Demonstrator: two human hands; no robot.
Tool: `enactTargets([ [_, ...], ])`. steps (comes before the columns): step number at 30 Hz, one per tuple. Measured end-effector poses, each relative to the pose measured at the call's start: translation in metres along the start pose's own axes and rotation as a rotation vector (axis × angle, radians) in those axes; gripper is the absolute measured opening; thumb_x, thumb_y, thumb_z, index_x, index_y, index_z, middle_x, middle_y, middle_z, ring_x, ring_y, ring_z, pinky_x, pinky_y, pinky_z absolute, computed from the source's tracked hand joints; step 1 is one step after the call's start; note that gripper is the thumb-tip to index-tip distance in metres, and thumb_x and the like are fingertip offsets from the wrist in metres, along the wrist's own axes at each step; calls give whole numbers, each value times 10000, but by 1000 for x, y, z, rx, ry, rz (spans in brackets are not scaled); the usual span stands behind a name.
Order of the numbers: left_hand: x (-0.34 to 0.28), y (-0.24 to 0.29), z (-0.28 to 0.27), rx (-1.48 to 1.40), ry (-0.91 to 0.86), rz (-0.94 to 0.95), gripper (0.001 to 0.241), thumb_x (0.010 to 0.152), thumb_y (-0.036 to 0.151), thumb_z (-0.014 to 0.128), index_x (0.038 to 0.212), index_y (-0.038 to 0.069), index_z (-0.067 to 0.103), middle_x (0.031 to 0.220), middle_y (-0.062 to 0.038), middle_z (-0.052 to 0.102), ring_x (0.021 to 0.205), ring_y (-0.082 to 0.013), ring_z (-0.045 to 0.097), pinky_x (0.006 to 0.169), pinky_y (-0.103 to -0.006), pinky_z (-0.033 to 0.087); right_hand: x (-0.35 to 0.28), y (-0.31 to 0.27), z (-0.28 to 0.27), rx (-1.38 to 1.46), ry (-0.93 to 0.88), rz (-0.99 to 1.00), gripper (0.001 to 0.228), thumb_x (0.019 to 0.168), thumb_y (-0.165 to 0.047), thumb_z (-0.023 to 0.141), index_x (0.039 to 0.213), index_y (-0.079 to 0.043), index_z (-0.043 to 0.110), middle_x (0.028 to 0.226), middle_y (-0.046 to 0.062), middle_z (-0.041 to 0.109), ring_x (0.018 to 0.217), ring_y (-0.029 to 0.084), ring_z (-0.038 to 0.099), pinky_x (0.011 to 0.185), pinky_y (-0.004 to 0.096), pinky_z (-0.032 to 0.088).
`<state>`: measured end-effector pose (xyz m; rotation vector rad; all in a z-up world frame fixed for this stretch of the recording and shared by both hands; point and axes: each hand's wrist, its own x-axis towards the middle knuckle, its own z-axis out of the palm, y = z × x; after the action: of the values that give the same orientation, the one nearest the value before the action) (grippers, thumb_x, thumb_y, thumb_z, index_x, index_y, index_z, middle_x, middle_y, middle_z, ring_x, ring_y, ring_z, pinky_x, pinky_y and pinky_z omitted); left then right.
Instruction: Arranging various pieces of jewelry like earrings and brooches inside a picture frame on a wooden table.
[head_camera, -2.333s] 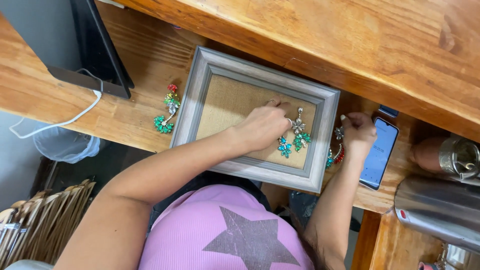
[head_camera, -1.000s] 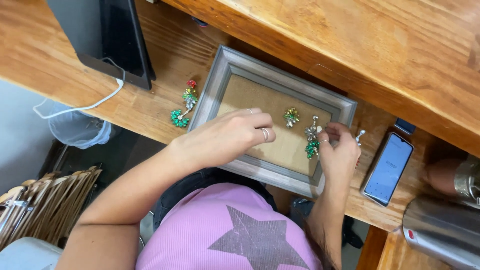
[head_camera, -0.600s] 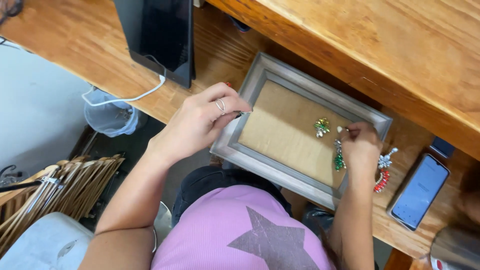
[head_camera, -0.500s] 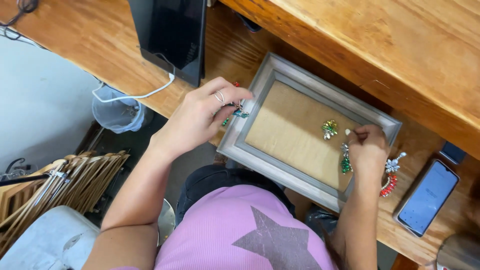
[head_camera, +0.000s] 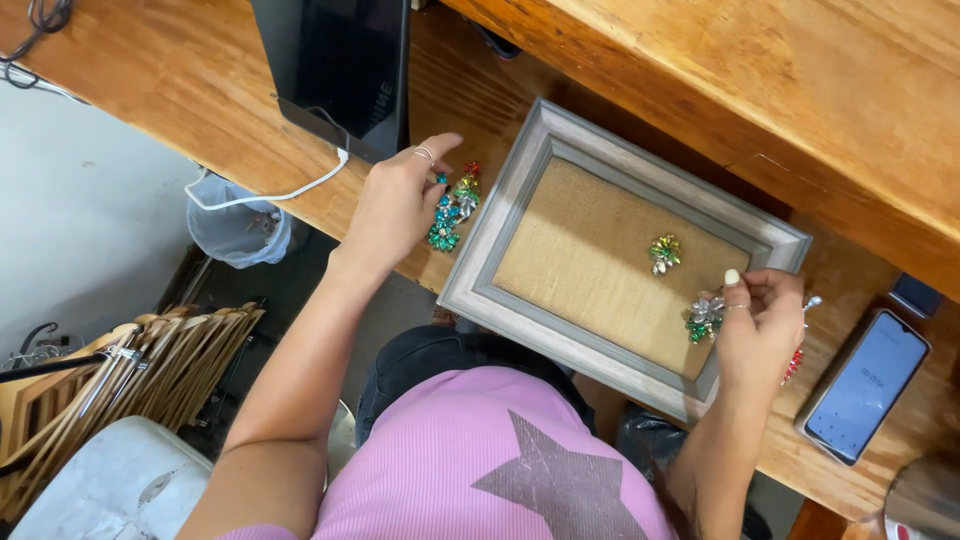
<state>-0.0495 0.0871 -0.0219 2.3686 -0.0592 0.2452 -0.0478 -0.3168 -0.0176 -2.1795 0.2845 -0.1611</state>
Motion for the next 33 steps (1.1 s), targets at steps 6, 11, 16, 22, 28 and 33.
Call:
enactTargets([
  [6, 4, 2, 8, 160, -35, -89, 577, 851, -63, 594, 1393, 129, 544, 1047, -117, 710, 908, -420, 668, 682, -570, 520, -13, 10, -24, 275, 108, -44, 140, 1090, -20, 674, 1122, -89, 557, 1010, 57, 615, 851, 165, 722, 814, 244, 582],
  [11, -1, 22, 3, 240, -155, -134, 638, 900, -21, 580, 1507, 135, 460, 1137, -199, 641, 909, -500, 638, 666, -633, 525, -22, 20, -62, 272, 269, -137, 160, 1097, 49, 660, 1180, -69, 592, 1071, 76, 649, 890, 161, 698, 885, 229, 571],
  [16, -8, 39, 7, 365, -268, -119, 615, 938, 73, 563, 1531, 196, 460, 1330, -153, 565, 935, -504, 657, 673, -652, 557, -20, 66, -89, 218, 449, -125, 228, 1012, 83, 728, 1165, -62, 638, 1022, 75, 677, 896, 108, 676, 860, 218, 621],
  [22, -12, 92, -2, 484, -140, -54, 705, 878, 106, 657, 1555, 136, 465, 1460, -269, 433, 939, -491, 664, 710, -580, 585, -27, 76, -79, -54, 404, 114, 246, 938, 56, 754, 1137, -58, 663, 1043, 89, 739, 936, 155, 731, 876, 248, 633],
  [28, 5, 126, 48, 204, -206, 316, 430, 956, 230, 665, 1367, 126, 597, 1268, -187, 625, 1008, -406, 678, 739, -509, 605, -10, 115, -61, -246, 324, 173, 136, 932, -30, 734, 1041, -110, 715, 964, 58, 764, 882, 169, 724, 789, 316, 590],
  [33, 34, 153, 80, 127, -313, 489, 285, 866, 120, 731, 1145, 140, 788, 1026, -202, 710, 916, -364, 745, 747, -446, 627, -5, 143, -53, -446, 420, 177, 149, 900, -233, 841, 1030, -268, 778, 917, -39, 750, 771, 187, 684, 769, 304, 521],
])
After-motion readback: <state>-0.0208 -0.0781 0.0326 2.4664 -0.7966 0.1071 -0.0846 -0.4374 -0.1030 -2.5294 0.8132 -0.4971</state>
